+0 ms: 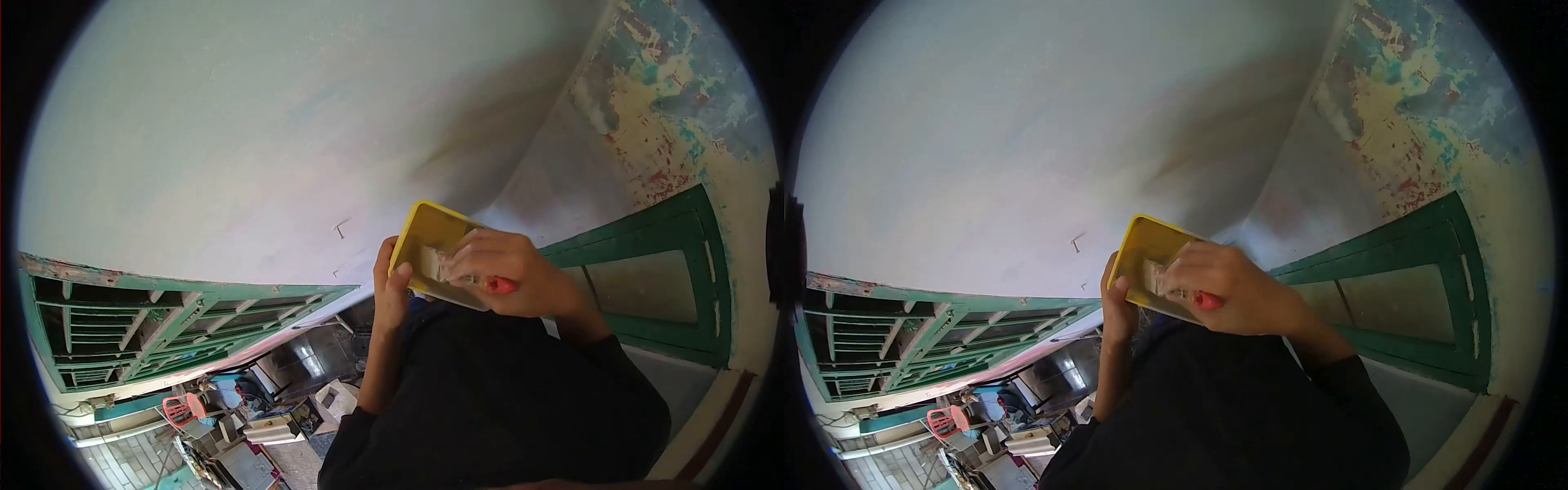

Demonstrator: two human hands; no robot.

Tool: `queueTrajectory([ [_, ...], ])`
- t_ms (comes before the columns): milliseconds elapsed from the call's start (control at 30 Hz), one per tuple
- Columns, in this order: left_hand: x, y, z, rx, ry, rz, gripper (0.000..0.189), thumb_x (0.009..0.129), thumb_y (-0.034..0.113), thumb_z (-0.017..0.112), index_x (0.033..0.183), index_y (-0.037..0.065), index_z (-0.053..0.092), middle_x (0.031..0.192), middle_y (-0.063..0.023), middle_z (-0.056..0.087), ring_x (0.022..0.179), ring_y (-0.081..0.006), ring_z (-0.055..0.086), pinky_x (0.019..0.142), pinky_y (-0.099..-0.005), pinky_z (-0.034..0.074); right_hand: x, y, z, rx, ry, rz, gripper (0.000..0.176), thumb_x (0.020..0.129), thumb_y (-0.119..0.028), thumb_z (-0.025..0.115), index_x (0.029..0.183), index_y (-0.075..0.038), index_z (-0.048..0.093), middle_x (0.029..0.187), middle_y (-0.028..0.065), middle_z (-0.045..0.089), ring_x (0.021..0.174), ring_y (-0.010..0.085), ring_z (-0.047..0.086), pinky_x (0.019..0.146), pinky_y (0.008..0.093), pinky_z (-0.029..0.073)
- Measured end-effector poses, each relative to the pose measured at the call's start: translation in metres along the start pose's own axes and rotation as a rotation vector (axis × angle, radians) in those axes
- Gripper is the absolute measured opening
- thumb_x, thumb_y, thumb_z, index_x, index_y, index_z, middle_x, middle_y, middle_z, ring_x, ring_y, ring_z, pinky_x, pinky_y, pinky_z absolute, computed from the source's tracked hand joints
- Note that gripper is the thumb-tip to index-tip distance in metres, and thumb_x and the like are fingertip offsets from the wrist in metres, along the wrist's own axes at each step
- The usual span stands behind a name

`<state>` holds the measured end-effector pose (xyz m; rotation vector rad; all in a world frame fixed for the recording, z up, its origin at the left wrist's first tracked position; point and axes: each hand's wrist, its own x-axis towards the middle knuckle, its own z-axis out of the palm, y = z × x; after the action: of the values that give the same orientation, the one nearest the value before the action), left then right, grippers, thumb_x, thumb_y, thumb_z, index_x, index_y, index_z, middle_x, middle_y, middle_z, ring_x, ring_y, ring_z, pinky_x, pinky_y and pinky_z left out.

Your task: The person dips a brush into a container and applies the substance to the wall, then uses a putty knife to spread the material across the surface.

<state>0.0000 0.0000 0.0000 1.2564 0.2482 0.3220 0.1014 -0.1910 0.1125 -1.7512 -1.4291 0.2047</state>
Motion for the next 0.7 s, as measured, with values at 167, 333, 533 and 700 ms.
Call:
queueTrajectory([
  [167,0.002,0.001,0.007,-0.02,-0.024,0.01,0.067,0.086,0.053,0.061,0.123,-0.003,0.053,0.101,-0.0062,0.058,0.093,-0.0138,0.054,0.08,-0.0273,0.044,0.006,0.003,0.014,0.045,0.154,-0.018,0.027,0.076,0.01,0.071,0.099,-0.005,0.07,0.109,0.0105,0.073,0.106,0.0304,0.069,0.086,0.0379,0.057],
  [333,0.002,0.004,0.006,0.071,0.021,0.027,0.071,0.088,0.057,0.057,0.124,-0.004,0.053,0.107,-0.0088,0.059,0.099,-0.016,0.055,0.085,-0.0285,0.044,-0.011,-0.003,0.006,0.041,0.057,0.09,0.027,0.077,0.011,0.069,0.099,-0.005,0.071,0.108,0.0111,0.073,0.103,0.0307,0.069,0.085,0.0375,0.057],
  [533,0.002,0.008,0.013,0.149,0.068,0.035,0.07,0.089,0.056,0.054,0.123,-0.005,0.054,0.109,-0.0099,0.06,0.102,-0.0171,0.056,0.089,-0.0292,0.044,-0.024,-0.006,-0.013,0.011,0.075,0.168,0.028,0.076,0.009,0.071,0.101,-0.004,0.07,0.102,0.0121,0.073,0.099,0.0308,0.069,0.083,0.0385,0.057],
  [700,0.003,0.005,0.017,0.148,0.065,0.032,0.066,0.088,0.05,0.056,0.124,-0.005,0.054,0.11,-0.0105,0.06,0.102,-0.0171,0.056,0.09,-0.0289,0.044,-0.005,-0.004,0.001,0.052,0.336,0.046,0.026,0.076,0.008,0.073,0.1,-0.004,0.07,0.098,0.0133,0.072,0.095,0.0317,0.069,0.08,0.0398,0.056],
])
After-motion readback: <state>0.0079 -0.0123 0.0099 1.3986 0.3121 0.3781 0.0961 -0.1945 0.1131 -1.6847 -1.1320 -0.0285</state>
